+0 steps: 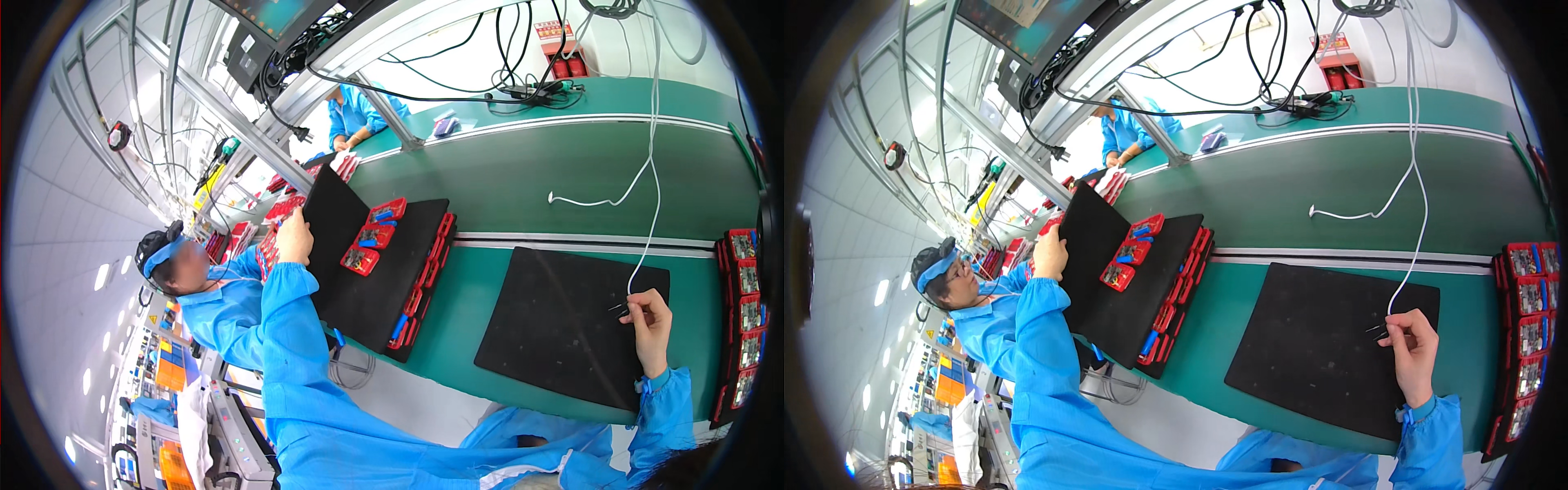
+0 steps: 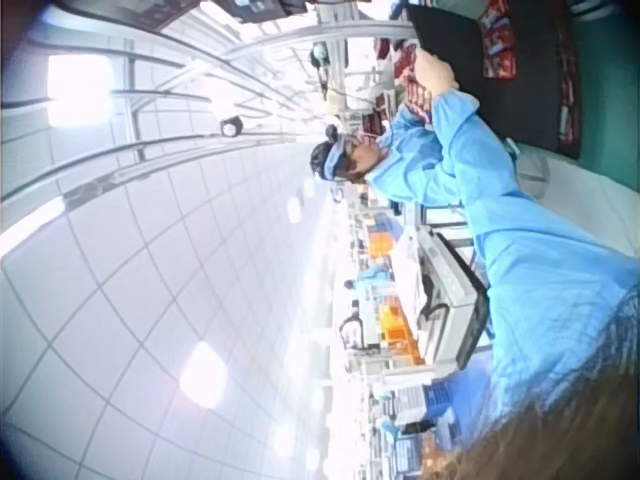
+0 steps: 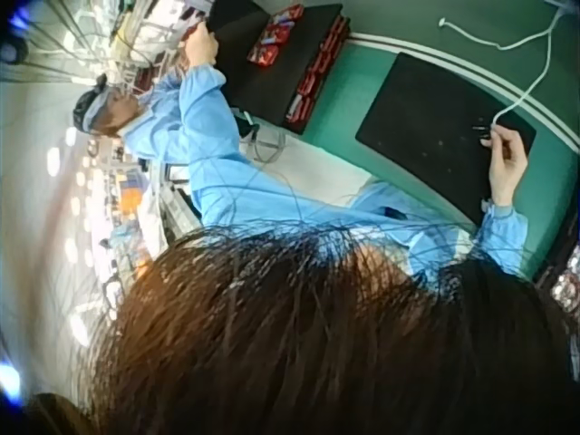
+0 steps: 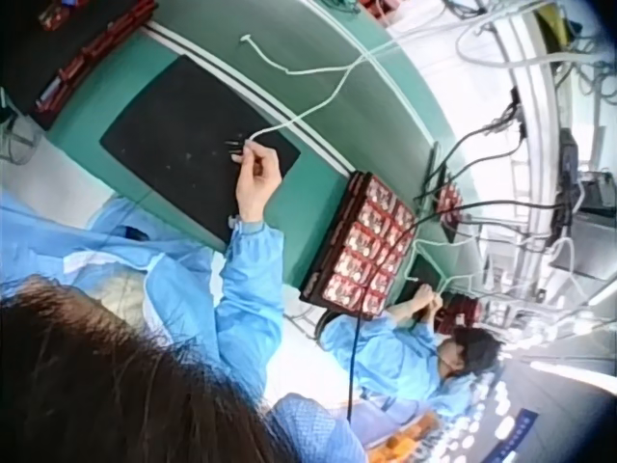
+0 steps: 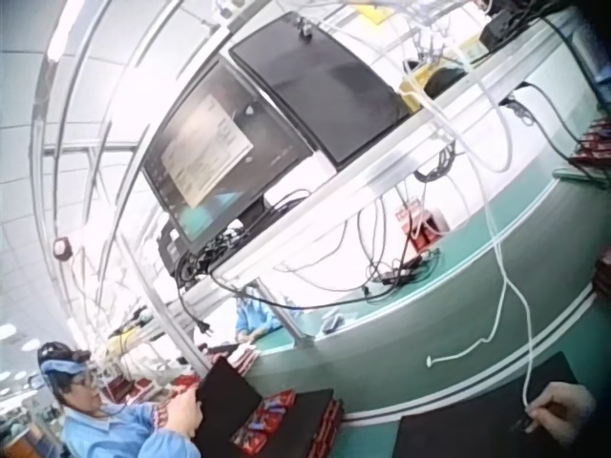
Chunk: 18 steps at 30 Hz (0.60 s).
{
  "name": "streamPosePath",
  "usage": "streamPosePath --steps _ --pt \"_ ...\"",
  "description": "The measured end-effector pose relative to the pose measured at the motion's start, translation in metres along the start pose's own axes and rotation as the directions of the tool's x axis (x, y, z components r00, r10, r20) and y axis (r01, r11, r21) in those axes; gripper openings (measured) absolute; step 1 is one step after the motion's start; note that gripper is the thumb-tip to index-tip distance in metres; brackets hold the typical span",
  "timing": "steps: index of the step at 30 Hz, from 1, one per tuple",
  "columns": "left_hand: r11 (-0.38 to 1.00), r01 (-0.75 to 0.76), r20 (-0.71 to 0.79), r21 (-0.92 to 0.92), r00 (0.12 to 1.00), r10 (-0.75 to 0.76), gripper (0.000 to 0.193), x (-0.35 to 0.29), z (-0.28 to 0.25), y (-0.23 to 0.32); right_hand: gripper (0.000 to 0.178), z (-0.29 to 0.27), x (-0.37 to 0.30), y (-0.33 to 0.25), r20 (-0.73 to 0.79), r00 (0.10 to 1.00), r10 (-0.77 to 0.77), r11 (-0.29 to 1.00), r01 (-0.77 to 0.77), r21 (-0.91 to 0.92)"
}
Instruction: The person connects wires to a small electronic circuit board component by hand.
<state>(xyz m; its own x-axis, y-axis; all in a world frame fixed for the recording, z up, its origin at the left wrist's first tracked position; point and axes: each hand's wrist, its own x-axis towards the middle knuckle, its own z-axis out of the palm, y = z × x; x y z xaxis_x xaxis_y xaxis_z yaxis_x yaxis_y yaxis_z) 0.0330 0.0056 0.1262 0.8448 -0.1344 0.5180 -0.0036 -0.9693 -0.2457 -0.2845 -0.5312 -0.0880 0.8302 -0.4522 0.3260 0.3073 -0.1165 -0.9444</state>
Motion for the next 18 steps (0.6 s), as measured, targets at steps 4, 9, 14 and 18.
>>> streamPosePath --steps 4,9,14,18 --pt "0.989 -0.074 0.031 -0.125 0.996 0.078 0.038 0.007 0.010 0.010 0.009 0.000 -0.001 -0.003 0.008 1.000 0.014 1.000 -0.013 -0.028" --pt "0.960 -0.141 0.030 -0.240 0.988 0.153 0.039 0.020 0.001 0.000 0.009 0.000 -0.002 -0.005 0.016 1.000 0.013 1.000 -0.013 -0.024" --pt "0.968 -0.113 0.291 -0.226 0.940 0.177 0.067 0.003 0.001 0.016 0.008 0.001 -0.003 -0.003 0.007 1.000 0.020 1.000 -0.020 0.004" --pt "0.971 -0.164 0.098 -0.174 0.978 0.183 0.088 -0.019 -0.009 0.025 0.008 0.001 0.002 -0.002 0.010 1.000 0.017 1.000 -0.017 0.002"
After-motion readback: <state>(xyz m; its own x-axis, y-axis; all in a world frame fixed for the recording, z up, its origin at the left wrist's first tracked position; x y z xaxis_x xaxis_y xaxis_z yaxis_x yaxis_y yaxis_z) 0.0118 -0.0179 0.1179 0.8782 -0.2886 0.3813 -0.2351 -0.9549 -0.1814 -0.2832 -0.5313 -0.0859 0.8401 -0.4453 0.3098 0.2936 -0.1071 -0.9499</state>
